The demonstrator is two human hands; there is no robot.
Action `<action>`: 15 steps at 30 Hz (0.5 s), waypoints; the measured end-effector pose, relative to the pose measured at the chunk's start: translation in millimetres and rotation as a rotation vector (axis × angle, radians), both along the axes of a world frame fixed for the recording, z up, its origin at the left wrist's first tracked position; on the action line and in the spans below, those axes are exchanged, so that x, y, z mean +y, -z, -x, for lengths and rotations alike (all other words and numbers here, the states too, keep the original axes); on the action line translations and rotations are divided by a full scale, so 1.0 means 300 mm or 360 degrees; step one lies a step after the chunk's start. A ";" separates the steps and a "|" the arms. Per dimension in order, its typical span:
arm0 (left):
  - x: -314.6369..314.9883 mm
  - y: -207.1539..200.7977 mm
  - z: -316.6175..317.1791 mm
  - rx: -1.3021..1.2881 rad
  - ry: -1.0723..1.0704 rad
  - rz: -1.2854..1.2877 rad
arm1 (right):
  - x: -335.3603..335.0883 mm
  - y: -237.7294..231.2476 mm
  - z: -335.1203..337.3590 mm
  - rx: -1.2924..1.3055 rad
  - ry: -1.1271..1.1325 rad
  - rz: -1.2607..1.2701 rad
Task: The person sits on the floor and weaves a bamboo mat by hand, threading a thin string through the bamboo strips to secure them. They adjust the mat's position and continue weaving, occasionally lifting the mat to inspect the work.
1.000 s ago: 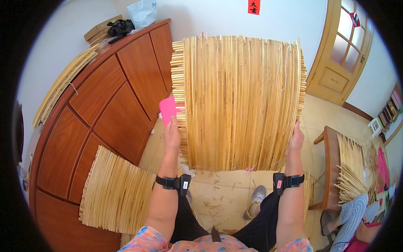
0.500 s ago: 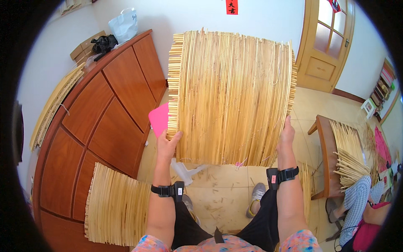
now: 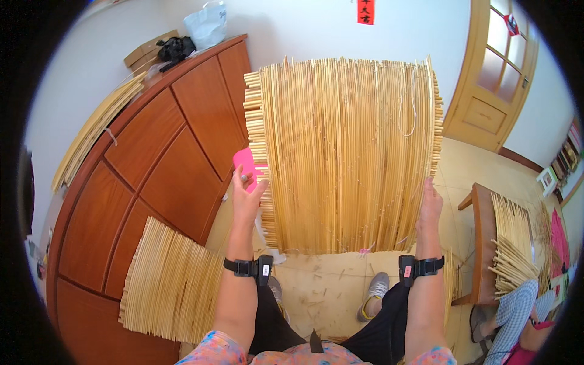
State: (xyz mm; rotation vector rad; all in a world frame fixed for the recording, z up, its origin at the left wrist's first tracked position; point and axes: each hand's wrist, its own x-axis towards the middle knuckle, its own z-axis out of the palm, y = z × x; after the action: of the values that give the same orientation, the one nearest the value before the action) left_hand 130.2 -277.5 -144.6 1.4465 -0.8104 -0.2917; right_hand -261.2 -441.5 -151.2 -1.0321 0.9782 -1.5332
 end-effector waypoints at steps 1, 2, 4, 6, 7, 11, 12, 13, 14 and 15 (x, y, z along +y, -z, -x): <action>0.012 -0.012 -0.002 0.0073 0.0032 -0.0006 | 0.009 -0.004 -0.005 0.0034 -0.0021 -0.0005; 0.022 -0.018 -0.006 0.0145 0.0065 -0.0011 | 0.018 -0.008 -0.009 0.0060 -0.0078 0.0022; 0.037 -0.029 -0.005 0.0312 0.0231 0.0072 | 0.031 -0.021 -0.006 0.0109 -0.0172 0.0083; 0.054 -0.054 0.017 0.0561 0.0426 0.0116 | 0.034 -0.028 0.007 0.0141 -0.0211 0.0099; 0.054 -0.049 0.019 0.0604 0.0452 0.0212 | 0.034 -0.028 0.005 0.0151 -0.0233 0.0108; 0.049 -0.037 0.026 0.0686 0.0470 0.0418 | 0.019 -0.011 0.003 0.0176 -0.0210 0.0097; 0.046 -0.036 0.028 0.0685 0.0453 0.0426 | 0.001 0.011 0.017 0.0202 -0.0228 0.0110; 0.044 -0.032 0.025 0.0669 0.0431 0.0410 | -0.001 0.010 0.011 0.0228 -0.0251 0.0125; 0.040 -0.026 0.021 0.0654 0.0409 0.0395 | -0.001 0.011 0.004 0.0260 -0.0209 0.0112; 0.038 -0.021 0.019 0.0639 0.0388 0.0379 | 0.000 0.013 -0.005 0.0292 -0.0166 0.0100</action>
State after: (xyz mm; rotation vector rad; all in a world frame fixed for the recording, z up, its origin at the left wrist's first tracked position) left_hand 124.7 -266.0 -138.4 1.0206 -0.6647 -0.6278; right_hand -259.8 -441.5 -155.0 -1.2667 0.9905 -1.4095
